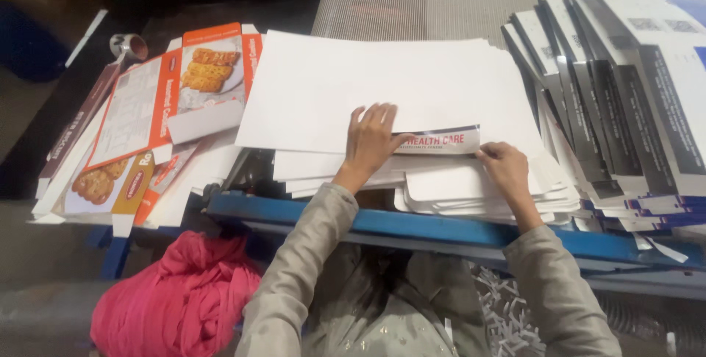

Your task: The person inserts a printed cover sheet into a folded white paper booklet, folds the cover over the booklet, and places the assembled unit onto a growing stack. The person repeats this process for multiple booklets, handling them one at a time on a blue workbench.

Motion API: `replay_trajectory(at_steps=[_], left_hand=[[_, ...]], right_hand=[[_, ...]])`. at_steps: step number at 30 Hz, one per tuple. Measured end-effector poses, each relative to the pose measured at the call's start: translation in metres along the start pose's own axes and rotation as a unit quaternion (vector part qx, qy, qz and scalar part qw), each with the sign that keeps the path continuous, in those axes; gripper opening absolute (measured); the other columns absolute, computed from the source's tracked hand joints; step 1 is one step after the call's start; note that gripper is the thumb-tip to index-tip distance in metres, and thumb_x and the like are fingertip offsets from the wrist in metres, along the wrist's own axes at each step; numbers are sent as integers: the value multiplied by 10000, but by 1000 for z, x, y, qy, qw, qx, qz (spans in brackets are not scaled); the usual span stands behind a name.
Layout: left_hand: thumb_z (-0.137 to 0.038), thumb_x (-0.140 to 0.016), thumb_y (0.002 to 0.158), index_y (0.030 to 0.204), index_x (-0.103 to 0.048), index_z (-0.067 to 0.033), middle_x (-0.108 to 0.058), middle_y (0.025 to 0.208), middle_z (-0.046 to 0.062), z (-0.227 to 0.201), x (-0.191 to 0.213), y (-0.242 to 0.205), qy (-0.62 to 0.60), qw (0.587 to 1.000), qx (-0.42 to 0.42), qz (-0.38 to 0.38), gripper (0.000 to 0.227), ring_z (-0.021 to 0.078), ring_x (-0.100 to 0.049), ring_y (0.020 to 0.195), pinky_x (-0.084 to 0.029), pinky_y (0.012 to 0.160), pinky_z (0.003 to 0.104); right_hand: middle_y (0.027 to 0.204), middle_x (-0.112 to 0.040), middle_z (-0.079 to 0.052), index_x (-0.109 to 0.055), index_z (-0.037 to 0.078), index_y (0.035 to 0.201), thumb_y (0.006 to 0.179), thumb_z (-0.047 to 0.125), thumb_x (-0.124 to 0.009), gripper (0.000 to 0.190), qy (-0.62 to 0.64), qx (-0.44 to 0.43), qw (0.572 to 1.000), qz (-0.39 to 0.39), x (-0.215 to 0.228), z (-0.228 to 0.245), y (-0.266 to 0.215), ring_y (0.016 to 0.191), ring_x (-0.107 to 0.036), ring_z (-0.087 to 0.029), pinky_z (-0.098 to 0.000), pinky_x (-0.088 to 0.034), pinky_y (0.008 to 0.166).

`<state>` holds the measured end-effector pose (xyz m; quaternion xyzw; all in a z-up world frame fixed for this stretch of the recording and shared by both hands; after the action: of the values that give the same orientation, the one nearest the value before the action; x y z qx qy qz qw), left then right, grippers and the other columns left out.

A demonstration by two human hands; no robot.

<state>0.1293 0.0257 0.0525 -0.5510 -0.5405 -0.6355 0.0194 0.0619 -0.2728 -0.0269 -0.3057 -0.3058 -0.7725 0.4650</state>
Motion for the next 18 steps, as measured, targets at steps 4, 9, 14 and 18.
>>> replay_trajectory(at_steps=[4,9,14,18], left_hand=[[-683,-603,892,1411,-542,13,-584,1424,217,38,-62,2,-96,977,142,130,870,350,-550,1316,-462,958,500],[-660,-485,946,1474,-497,-61,-369,1586,244,38,-106,-1,-11,976,98,194,799,402,-277,1492,-298,1064,605],[-698,-479,948,1519,-449,-99,-258,1642,237,36,-106,1,-5,968,87,235,828,389,-171,1531,-240,1097,620],[-730,-510,895,1541,-416,-137,-201,1656,210,34,-102,-1,-12,958,97,270,882,375,-118,1537,-214,1109,628]], right_hand=[[948,-747,-141,-812,108,992,897,275,-751,202,-81,23,996,-35,9,18,-3,854,-714,-348,-433,-546,783],[872,-665,-124,-750,89,887,913,180,-684,116,-230,140,959,-89,14,64,-19,773,-674,-322,-448,-531,693],[913,-660,-118,-715,67,835,784,108,-640,100,-402,135,905,-13,-6,76,-11,802,-680,-288,-407,-551,690],[1156,-647,-147,-741,52,1073,793,148,-616,322,-465,223,849,-112,-16,114,-16,982,-694,-270,-453,-559,856]])
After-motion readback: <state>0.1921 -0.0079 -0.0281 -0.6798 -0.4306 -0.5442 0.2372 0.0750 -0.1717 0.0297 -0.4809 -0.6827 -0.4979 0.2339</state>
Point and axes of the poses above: each hand's wrist, its own y-axis towards the middle knuckle, its own x-axis out of the back of the hand, z = x × y, the point moved 8 cm from there along y, towards the middle knuckle
